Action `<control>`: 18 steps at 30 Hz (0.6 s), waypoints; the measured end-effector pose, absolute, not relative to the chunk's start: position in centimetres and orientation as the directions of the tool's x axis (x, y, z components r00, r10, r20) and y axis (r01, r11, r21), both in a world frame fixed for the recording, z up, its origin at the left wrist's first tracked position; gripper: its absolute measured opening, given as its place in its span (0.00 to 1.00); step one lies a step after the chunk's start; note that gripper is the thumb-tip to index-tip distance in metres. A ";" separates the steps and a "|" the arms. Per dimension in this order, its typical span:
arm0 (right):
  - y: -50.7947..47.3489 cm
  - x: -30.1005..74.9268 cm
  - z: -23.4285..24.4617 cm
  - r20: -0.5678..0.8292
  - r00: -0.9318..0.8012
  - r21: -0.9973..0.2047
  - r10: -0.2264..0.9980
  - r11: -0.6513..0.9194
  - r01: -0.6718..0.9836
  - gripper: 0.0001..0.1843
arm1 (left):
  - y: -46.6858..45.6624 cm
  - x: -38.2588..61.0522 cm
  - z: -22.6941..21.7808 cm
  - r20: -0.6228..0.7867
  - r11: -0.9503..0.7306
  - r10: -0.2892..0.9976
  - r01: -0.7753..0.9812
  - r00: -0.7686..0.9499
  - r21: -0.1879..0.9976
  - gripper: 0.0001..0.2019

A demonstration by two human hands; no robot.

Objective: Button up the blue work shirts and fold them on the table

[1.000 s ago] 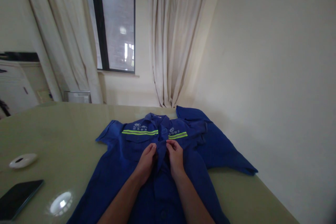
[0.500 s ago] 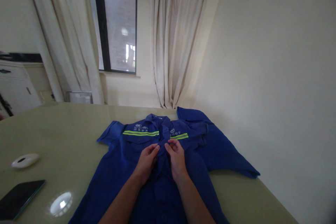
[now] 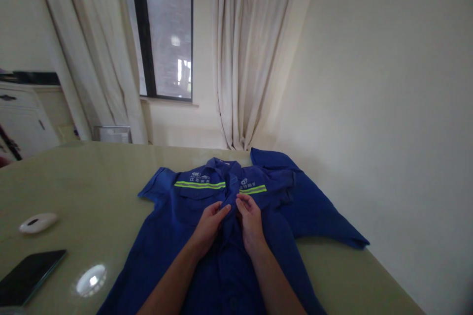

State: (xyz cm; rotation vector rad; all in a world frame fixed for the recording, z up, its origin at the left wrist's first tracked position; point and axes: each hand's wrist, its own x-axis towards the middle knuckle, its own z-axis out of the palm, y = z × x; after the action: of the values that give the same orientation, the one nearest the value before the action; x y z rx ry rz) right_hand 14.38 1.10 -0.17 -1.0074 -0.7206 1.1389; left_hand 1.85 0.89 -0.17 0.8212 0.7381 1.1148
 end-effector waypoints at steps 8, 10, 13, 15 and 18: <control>1.1 14.3 -0.3 0.041 0.360 -0.946 0.932 0.153 -0.285 0.20 | 1.2 1.9 -1.1 -0.059 0.129 0.981 -0.405 0.182 0.905 0.21; 1.1 14.4 -0.2 0.051 0.356 -0.950 0.933 0.155 -0.271 0.21 | 1.2 1.8 -0.6 -0.082 0.169 0.974 -0.442 0.210 0.881 0.23; 1.0 14.4 0.0 0.038 0.335 -0.953 0.941 0.135 -0.271 0.22 | 1.0 1.7 0.2 -0.121 0.248 0.953 -0.479 0.279 0.842 0.23; 1.0 14.3 0.1 0.030 0.332 -0.953 0.943 0.127 -0.276 0.23 | 0.9 1.7 0.4 -0.111 0.238 0.952 -0.462 0.286 0.854 0.22; 0.9 14.2 -0.1 -0.002 0.375 -0.952 0.927 0.113 -0.284 0.25 | 0.9 1.8 0.1 -0.032 0.113 0.979 -0.399 0.203 0.910 0.20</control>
State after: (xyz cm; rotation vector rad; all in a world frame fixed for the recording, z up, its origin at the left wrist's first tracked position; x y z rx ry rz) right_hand 14.17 0.87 -0.08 -1.1018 -0.7408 1.0193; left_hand 1.77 0.94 0.11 0.9317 0.7979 1.1862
